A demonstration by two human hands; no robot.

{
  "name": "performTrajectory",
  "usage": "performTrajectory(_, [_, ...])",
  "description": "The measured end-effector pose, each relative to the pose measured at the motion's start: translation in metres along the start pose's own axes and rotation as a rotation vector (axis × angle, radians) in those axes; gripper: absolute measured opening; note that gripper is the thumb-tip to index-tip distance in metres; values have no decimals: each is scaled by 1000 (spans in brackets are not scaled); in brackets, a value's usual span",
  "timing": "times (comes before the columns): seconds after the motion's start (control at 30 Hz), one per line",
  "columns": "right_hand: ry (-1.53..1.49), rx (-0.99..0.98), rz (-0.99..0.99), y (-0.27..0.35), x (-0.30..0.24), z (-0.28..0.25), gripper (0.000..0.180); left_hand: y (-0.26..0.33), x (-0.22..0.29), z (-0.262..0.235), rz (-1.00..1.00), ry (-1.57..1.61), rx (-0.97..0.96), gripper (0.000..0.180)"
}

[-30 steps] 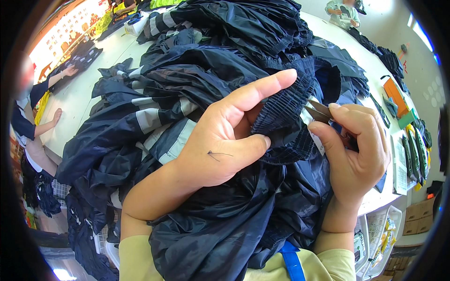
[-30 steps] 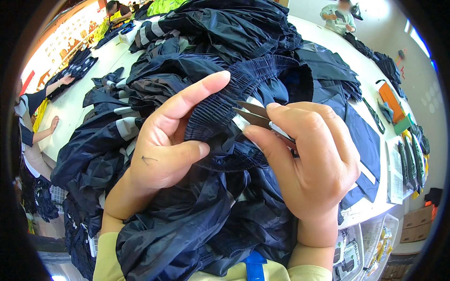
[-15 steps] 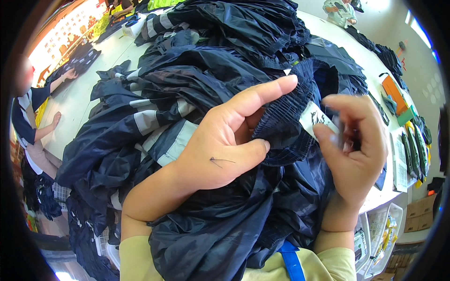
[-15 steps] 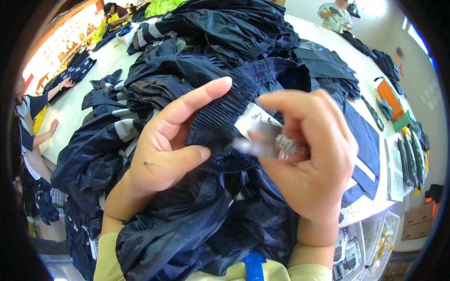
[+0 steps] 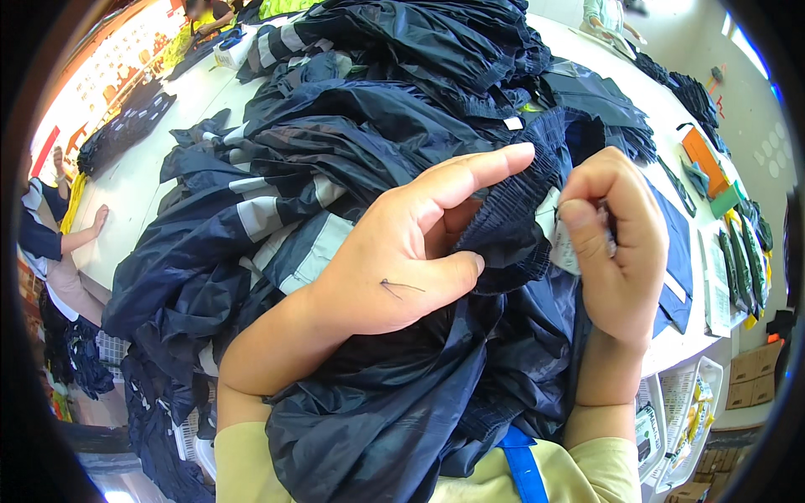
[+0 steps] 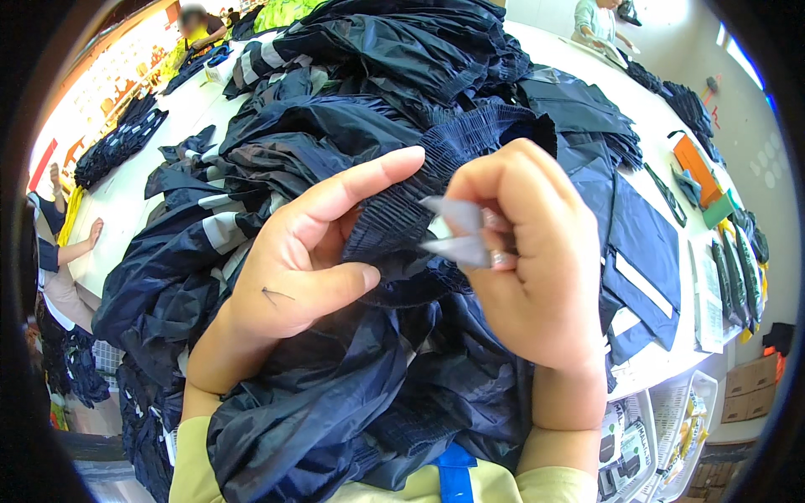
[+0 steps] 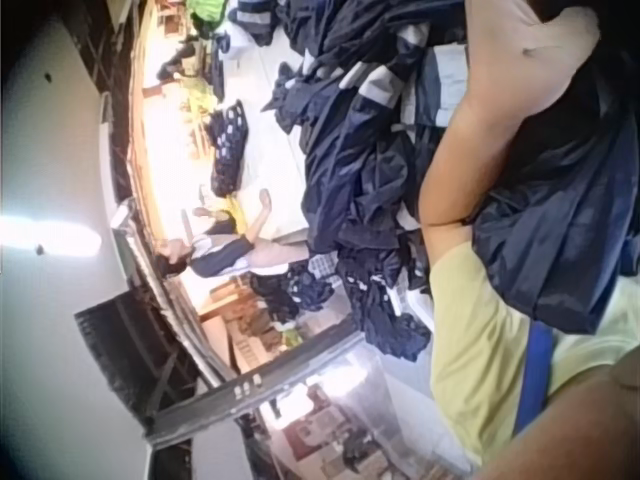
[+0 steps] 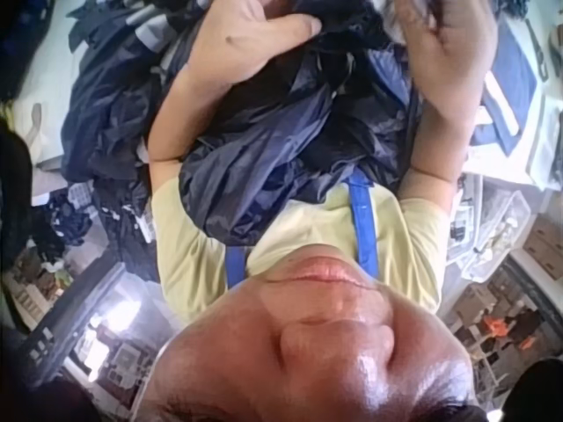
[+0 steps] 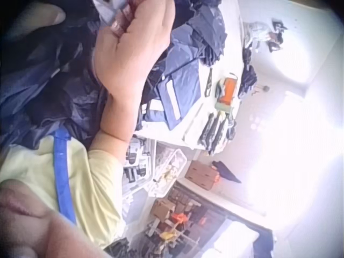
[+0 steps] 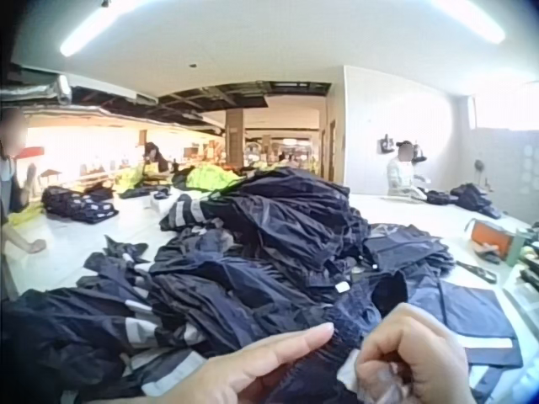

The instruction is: The person uses a small blade to cut tags and loose threads from dark garments. They repeatedly pick up items from a large pile, trim the waistband or seam areas, and place the garments back on the pile.

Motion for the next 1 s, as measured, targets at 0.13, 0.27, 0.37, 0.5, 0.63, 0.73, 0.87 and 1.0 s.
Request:
performTrajectory(0.13, [-158,176,158,7,13,-12,3,-3,-2,-3,29,58,-15,73])
performTrajectory(0.27, [-247,453,80,1,35,-48,15,-3,-4,-7,19,207,-62,70])
performTrajectory(0.37, [-122,667,132,5,47,-92,16,-8,-4,-3,21,260,-26,73])
performTrajectory(0.5, [-27,799,124,13,68,-144,21,-6,-4,-7,49,262,-64,73])
performTrajectory(0.63, [521,700,429,20,68,-145,30,-4,4,-3,100,178,5,78])
performTrajectory(0.73, [180,573,231,12,44,-100,17,-6,5,0,63,175,29,83])
performTrajectory(0.87, [51,127,-68,-3,13,-29,20,-4,7,4,11,246,39,83])
performTrajectory(1.0, [113,-26,-126,-4,12,-1,27,-1,4,1,-20,198,44,82])
Point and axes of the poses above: each hand's wrist, its own y-axis away from the middle knuckle, its own z-axis out of the palm, x = y × z, the point moved 5 cm from there along -y, towards the middle knuckle, and after that the axes turned 4 degrees about y, right-handed, at the moved point
